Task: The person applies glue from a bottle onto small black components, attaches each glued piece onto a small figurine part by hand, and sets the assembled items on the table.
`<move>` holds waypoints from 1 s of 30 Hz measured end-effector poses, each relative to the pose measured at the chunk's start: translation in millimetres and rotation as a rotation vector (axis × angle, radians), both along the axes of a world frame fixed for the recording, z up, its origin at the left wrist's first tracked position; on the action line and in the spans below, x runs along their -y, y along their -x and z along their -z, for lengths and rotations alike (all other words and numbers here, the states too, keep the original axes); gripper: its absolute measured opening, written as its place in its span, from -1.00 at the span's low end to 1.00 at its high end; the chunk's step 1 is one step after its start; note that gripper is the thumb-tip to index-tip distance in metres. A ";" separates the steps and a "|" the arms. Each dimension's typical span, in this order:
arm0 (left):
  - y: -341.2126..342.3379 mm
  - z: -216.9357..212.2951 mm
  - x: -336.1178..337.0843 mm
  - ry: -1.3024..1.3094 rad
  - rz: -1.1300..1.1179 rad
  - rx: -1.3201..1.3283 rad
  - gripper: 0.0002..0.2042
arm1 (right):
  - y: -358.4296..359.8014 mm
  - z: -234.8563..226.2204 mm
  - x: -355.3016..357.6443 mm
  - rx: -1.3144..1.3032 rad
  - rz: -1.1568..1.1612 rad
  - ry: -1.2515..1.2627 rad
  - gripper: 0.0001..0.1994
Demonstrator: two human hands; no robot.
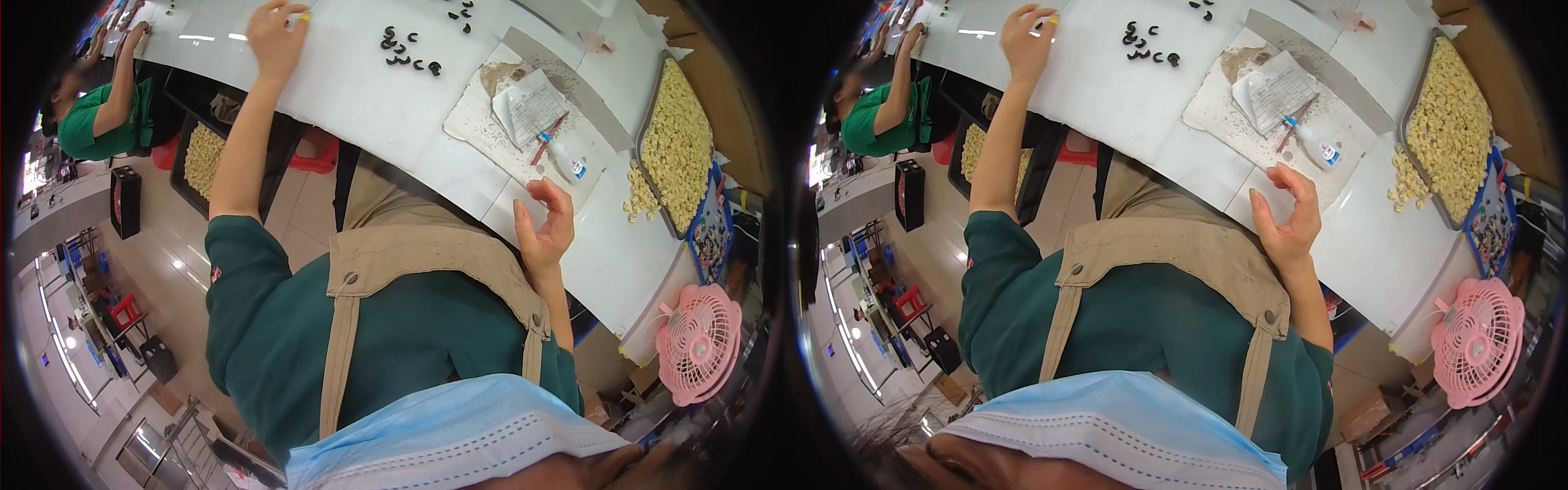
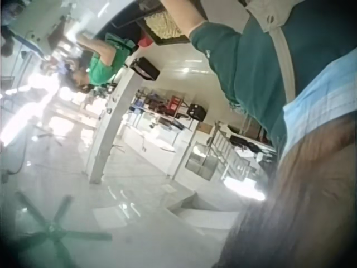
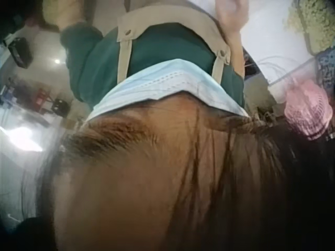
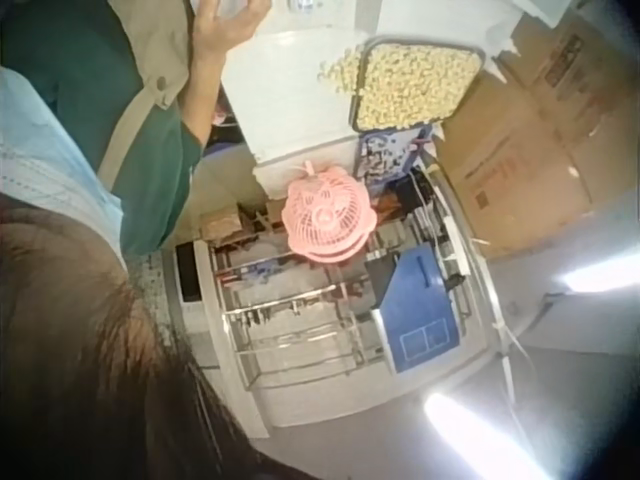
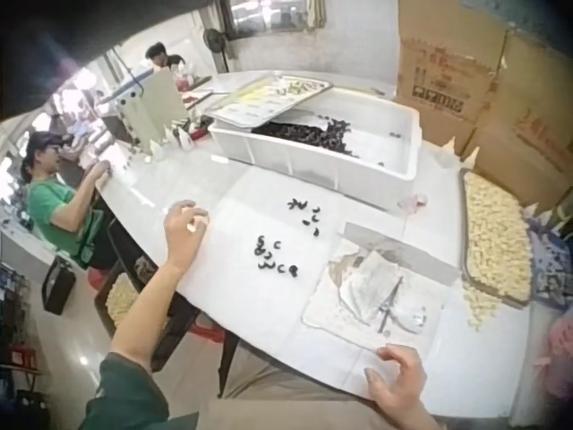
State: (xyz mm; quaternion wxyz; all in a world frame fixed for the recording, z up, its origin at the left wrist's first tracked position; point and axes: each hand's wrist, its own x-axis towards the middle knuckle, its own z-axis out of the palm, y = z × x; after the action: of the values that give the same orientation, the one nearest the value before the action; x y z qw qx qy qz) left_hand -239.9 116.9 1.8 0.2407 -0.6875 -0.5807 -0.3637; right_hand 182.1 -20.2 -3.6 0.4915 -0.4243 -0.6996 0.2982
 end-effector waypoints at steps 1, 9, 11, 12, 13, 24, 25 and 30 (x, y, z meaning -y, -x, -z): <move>-21.0 -4.4 -0.2 0.098 0.111 0.142 -0.90 | -0.7 0.5 -0.7 0.009 0.008 0.007 -0.55; -106.2 -28.2 -10.8 0.431 0.367 0.082 -0.87 | 1.6 0.3 -1.1 0.020 -0.015 0.047 -0.73; -113.8 -29.9 -16.7 0.537 0.317 0.044 -0.87 | 0.8 -4.3 -0.7 0.027 -0.009 0.072 -0.76; -116.2 -30.6 -19.2 0.653 0.200 -0.007 -0.87 | -1.3 -7.7 -1.2 0.019 -0.013 0.070 -0.79; -119.0 -31.4 -22.8 0.764 0.082 -0.060 -0.87 | -4.6 -11.6 -2.4 0.033 0.005 0.080 -0.79; -185.7 -5.1 106.2 0.976 0.818 1.202 -0.78 | -38.9 -19.3 -48.9 0.346 0.359 0.228 -0.74; -196.6 -0.5 120.3 0.988 0.834 1.357 -0.77 | -39.6 -17.7 -47.0 0.347 0.341 0.179 -0.74; -217.2 8.0 156.9 1.056 0.795 1.775 -0.76 | -32.3 -16.3 -39.3 0.490 0.228 0.154 -0.73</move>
State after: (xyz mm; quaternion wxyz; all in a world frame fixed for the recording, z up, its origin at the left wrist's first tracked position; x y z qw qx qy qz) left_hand -22.7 -40.1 -6.2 -0.7190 -0.3362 -0.3668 -0.4853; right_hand 214.4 19.1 12.7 0.3044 -0.5959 -0.7205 0.1820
